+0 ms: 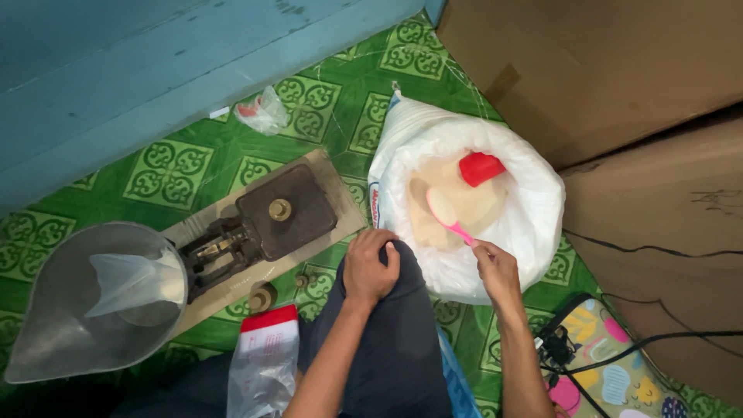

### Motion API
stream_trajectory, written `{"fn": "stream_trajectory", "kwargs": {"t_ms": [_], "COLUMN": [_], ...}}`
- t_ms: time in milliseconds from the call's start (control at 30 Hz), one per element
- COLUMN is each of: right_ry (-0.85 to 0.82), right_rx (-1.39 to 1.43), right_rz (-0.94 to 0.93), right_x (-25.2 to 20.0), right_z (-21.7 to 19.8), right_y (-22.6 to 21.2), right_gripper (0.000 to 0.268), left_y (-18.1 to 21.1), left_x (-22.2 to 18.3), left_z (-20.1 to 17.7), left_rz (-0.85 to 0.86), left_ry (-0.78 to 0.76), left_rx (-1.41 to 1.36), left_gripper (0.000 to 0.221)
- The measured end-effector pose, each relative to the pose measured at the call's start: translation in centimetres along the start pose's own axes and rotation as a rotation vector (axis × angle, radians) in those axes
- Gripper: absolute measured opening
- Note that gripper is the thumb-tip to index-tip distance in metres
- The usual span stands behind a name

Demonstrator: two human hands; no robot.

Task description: Bagging and weighing white powder from a large sack into smaller portions using a scoop and a mechanical scale

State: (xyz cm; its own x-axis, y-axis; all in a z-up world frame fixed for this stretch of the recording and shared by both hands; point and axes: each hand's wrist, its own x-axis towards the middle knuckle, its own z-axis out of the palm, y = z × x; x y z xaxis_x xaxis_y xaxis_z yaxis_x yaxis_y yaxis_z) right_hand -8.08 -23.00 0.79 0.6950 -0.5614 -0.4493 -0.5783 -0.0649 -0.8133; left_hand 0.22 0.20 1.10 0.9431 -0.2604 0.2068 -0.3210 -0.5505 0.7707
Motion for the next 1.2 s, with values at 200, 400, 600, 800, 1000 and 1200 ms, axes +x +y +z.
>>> {"fn": "stream_trajectory", "kwargs": {"t_ms": [200,400,600,800,1000,1200], "right_ry": [-0.045,0.061,0.192,0.280,0.258,0.279], "right_rx": [0.167,-0.214,-0.397,-0.446,-0.441,-0.408], "right_rz": [0.030,-0.073,-0.153,-0.131,-0.124,-0.195], "right_x": [0.6,0.7,-2.1,-1.9,-2.1,-2.0], "right_z": [0.1,-0.4,0.1,0.3,0.0,-0.2], "right_y": [1.4,1.3,-2.9,-1.9,-2.5,-1.7], "right_gripper": [0.022,0.029,0.030,0.030,0.032,0.028], "left_y": [0.0,0.4,0.4,0.8,1.1,0.5], "left_x": [-0.1,0.1,0.1,0.0,0.2,-0.2], "left_z": [-0.1,-0.5,-0.4,-0.8,-1.0,-0.3], "left_rz": [-0.007,0.000,-0.001,0.005,0.004,0.003], "left_ry": [0.001,0.011,0.011,0.024,0.016,0.052], "left_rx": [-0.002,0.008,0.014,0.024,0.009,0.022], "left_gripper": [0.017,0.016,0.016,0.017,0.016,0.015]}}
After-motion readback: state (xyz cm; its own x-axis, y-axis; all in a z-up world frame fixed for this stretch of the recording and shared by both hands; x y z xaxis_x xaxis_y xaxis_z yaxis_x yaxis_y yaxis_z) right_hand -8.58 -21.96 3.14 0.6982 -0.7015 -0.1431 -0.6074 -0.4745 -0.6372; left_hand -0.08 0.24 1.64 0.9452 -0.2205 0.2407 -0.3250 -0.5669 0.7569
